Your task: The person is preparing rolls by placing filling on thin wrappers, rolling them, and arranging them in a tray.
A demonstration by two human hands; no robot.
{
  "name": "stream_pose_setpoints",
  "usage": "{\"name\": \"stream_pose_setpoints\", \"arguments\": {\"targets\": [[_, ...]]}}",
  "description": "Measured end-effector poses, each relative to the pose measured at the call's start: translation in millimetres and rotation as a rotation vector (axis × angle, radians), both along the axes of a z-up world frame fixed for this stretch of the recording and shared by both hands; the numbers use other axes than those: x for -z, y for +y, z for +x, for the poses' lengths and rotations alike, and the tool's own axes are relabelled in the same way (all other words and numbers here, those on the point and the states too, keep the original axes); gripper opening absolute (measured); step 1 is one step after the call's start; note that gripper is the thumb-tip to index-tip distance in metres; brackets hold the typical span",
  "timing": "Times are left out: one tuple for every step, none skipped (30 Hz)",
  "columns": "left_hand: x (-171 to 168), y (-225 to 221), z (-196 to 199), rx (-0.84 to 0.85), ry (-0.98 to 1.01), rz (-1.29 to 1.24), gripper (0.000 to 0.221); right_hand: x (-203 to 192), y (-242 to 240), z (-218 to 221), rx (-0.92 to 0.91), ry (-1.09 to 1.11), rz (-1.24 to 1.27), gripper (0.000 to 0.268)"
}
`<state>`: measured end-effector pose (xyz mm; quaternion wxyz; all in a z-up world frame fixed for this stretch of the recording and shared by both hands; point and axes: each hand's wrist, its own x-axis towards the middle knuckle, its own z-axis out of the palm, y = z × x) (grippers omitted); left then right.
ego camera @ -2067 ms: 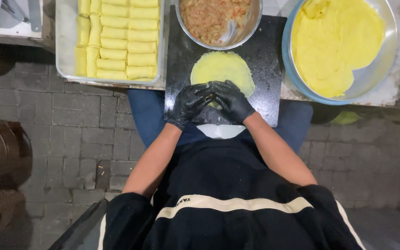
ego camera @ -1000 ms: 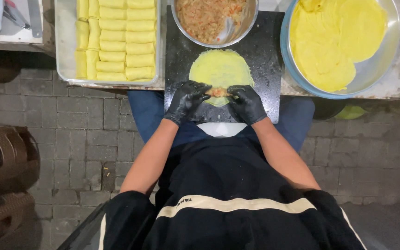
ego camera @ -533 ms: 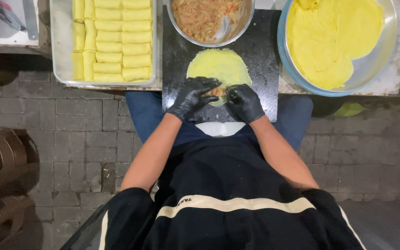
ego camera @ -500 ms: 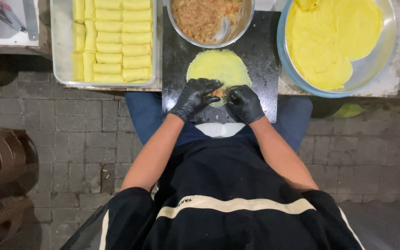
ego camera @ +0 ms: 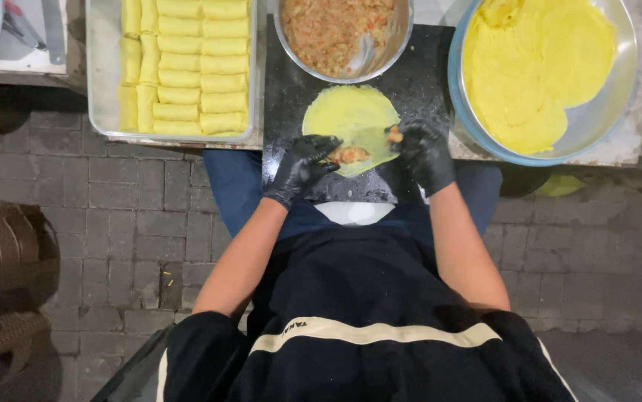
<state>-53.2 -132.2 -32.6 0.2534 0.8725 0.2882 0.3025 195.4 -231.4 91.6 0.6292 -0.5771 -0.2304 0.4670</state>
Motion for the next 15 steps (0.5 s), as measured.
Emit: {"name": "stream_pose_setpoints", "arguments": {"targets": [[7.2, 0.9, -0.8, 0.059, -0.028, 0.030, 0.038, -5.9, 7.5, 2.4, -0.002, -0.062, 0.052, 0.014], [13.9, 2.1, -0.3, 0.121, -0.058, 0.059, 0.023, -12.6, 14.8, 5.8, -0.001, -0.125, 0.104, 0.012], [13.6, 2.1, -0.9, 0.117, -0.058, 0.062, 0.023, -33.7, 29.2, 4.4, -0.005, -0.125, 0.106, 0.012], [13.6, 2.2, -0.5, 0.104, -0.091, 0.054, 0.021, -54.9, 42.7, 3.5, 0.006, -0.137, 0.185, 0.013], [13.5, 2.3, -0.1, 0.092, -0.123, 0.046, 0.020, -76.2, 56.1, 2.4, 0.017, -0.148, 0.264, 0.016], [34.8, 2.0, -9.5, 0.089, -0.126, 0.050, 0.020, -85.3, 68.4, 5.4, 0.014, -0.150, 0.268, 0.016], [56.3, 2.1, -18.8, 0.079, 0.477, 0.743, 0.041, -94.5, 81.0, 8.3, 0.041, -0.263, 0.411, 0.020], [78.4, 0.8, -28.0, 0.054, 1.096, 1.418, 0.072, -103.1, 92.4, 11.1, 0.070, -0.374, 0.552, 0.029], [29.2, -14.1, -34.8, 0.050, 1.096, 1.417, 0.072, -99.2, 109.9, 11.1, 0.066, -0.376, 0.554, 0.029], [-26.2, -13.8, -32.6, 0.018, 0.565, 0.754, 0.051, -95.0, 126.5, 11.8, 0.051, -0.679, 0.745, 0.008], [-88.8, -4.0, -30.0, -0.010, 0.031, 0.092, 0.033, -90.4, 143.2, 13.4, 0.027, -0.987, 0.928, 0.016], [-74.1, -4.6, -33.3, -0.002, 0.037, 0.078, 0.033, -67.9, 150.8, 24.0, 0.030, -0.984, 0.911, 0.016], [-59.2, -5.2, -36.6, -0.015, 0.080, 0.141, 0.036, -44.7, 158.1, 34.5, -0.074, -1.446, 0.768, 0.008], [-44.5, 5.9, -35.3, -0.032, 0.111, 0.223, 0.039, -26.3, 175.4, 48.5, -0.181, -1.905, 0.596, 0.004], [-55.4, -1.7, -37.4, -0.028, 0.106, 0.229, 0.039, -36.0, 166.8, 44.3, -0.174, -1.911, 0.594, 0.004]]}}
